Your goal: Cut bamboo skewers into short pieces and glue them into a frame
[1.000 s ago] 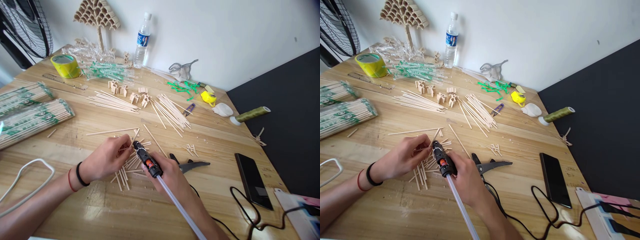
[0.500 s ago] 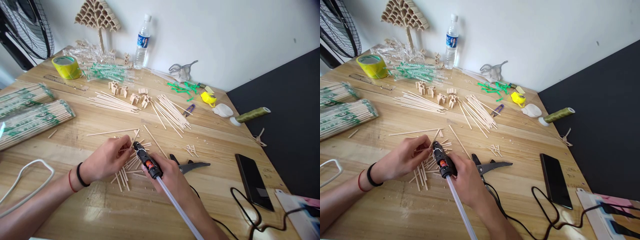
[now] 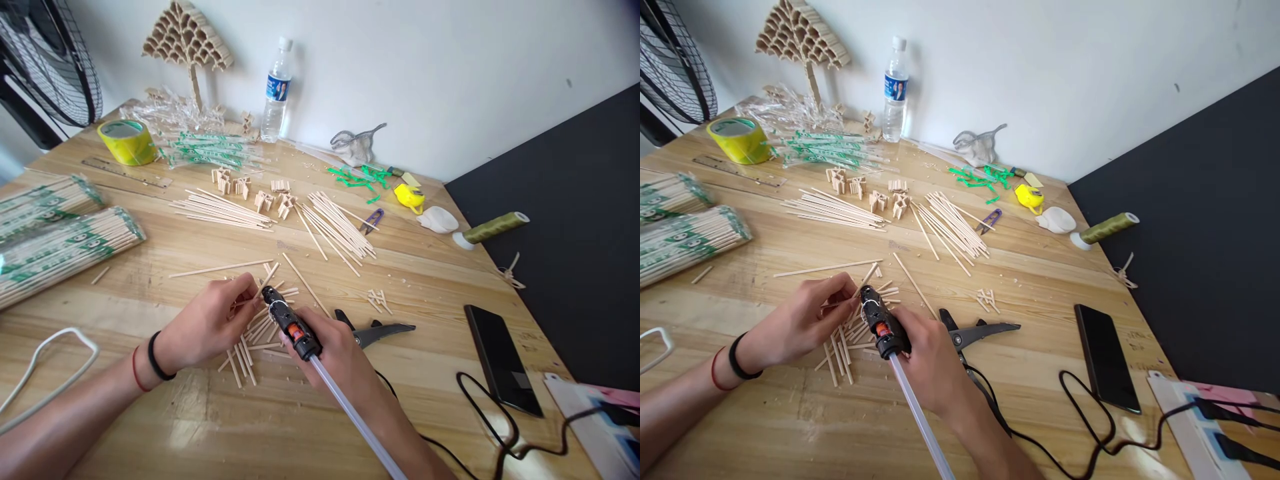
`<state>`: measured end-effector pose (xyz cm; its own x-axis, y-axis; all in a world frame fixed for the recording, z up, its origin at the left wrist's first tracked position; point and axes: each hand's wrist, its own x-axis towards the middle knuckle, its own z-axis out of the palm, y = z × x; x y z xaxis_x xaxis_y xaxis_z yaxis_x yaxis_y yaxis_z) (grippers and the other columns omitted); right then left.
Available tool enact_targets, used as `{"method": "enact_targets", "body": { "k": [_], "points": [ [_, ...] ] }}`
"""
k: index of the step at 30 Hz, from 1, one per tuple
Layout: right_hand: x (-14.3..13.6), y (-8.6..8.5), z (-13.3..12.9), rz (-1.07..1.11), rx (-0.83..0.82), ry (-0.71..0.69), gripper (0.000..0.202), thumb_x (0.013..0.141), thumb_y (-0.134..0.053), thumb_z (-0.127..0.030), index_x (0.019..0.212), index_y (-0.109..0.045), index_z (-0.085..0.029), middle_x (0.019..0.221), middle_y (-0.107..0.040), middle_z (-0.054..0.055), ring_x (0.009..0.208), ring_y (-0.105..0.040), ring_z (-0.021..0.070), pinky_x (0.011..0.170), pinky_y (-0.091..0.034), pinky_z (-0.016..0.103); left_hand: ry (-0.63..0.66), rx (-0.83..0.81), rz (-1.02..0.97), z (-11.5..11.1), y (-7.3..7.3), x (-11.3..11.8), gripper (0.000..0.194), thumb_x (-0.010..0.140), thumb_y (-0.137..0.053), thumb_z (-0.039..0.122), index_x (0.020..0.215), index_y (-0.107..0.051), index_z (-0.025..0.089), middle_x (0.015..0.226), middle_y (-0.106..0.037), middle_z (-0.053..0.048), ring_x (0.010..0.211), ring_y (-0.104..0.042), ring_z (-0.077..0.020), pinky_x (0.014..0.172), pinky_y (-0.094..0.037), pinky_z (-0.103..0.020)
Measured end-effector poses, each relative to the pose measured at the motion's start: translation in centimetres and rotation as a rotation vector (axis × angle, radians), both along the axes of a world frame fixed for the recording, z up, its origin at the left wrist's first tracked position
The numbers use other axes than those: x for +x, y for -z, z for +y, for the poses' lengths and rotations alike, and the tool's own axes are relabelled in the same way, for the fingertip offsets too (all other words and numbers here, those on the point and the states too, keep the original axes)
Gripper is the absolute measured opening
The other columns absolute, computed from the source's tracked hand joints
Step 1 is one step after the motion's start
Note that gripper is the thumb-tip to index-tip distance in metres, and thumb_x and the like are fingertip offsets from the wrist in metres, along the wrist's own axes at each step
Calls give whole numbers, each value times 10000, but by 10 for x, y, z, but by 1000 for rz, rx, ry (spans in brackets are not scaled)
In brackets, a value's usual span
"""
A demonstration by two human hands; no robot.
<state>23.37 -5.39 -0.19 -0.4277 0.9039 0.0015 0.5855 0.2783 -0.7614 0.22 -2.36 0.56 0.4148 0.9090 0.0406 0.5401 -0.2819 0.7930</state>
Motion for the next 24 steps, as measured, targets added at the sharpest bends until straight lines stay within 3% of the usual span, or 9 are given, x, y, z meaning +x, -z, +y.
{"method": "enact_targets", "body": {
  "k": [24],
  "points": [
    [-1, 0, 0, -10, 32, 1, 45, 911, -593, -214, 947, -616, -229, 793, -653, 10, 683, -576, 190, 643, -421, 274, 4, 12, -2, -2, -1, -1, 219, 1017, -474, 293, 832, -534, 194, 663, -573, 37, 563, -452, -107, 546, -353, -238]
  ]
}}
